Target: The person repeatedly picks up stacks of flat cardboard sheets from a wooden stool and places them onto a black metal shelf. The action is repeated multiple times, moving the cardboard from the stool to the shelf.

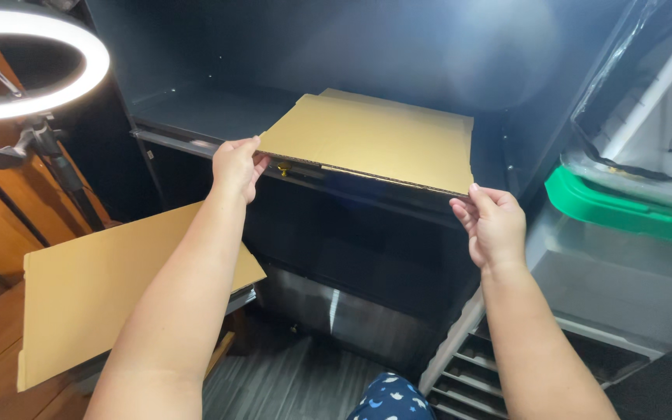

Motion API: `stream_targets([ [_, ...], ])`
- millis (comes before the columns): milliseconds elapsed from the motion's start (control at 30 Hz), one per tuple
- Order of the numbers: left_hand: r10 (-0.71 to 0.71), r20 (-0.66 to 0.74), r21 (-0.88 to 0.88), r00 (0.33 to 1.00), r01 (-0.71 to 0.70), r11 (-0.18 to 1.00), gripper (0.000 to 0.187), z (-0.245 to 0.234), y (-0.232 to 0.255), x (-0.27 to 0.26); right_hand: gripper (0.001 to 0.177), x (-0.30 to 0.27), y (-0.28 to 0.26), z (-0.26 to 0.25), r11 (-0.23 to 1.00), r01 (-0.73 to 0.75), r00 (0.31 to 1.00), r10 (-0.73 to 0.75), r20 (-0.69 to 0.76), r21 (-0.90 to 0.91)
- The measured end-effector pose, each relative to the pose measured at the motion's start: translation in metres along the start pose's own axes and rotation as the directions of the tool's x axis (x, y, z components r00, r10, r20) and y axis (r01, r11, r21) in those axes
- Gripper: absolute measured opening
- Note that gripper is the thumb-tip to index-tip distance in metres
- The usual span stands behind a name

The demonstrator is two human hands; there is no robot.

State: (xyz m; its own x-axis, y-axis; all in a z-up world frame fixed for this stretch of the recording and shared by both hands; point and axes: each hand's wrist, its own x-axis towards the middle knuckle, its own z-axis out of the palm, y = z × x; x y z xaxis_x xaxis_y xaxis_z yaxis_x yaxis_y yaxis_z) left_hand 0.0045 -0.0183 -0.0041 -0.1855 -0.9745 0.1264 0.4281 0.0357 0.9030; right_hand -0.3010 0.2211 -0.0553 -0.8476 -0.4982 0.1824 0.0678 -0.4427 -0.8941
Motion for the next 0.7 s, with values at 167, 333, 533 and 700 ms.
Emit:
stream_targets([
  [167, -0.056, 0.018, -0.053, 0.998, 0.057, 0.997, 0.052, -0.023, -0.021, 0.032, 0.022, 0.004, 0.001, -0.005, 0.993, -0.081, 0.997, 0.080, 0.015, 0.086],
  [333, -0.099, 0.067, -0.115, 0.993, 0.106, 0.988, 0.048, -0.032, -0.018, 0.028, 0.021, 0.004, 0.000, -0.008, 0.978, -0.156, 0.987, 0.151, 0.048, 0.138],
  [533, -0.110, 0.047, -0.188, 0.993, 0.117, 0.975, 0.042, -0.050, -0.027, 0.035, 0.016, -0.002, -0.005, -0.005, 0.964, -0.219, 0.975, 0.212, 0.065, 0.151],
  [700, -0.097, 0.005, -0.207, 0.995, 0.096, 0.974, 0.043, -0.066, -0.007, 0.006, 0.015, -0.007, 0.002, 0.002, 0.956, -0.239, 0.970, 0.225, 0.096, 0.173],
])
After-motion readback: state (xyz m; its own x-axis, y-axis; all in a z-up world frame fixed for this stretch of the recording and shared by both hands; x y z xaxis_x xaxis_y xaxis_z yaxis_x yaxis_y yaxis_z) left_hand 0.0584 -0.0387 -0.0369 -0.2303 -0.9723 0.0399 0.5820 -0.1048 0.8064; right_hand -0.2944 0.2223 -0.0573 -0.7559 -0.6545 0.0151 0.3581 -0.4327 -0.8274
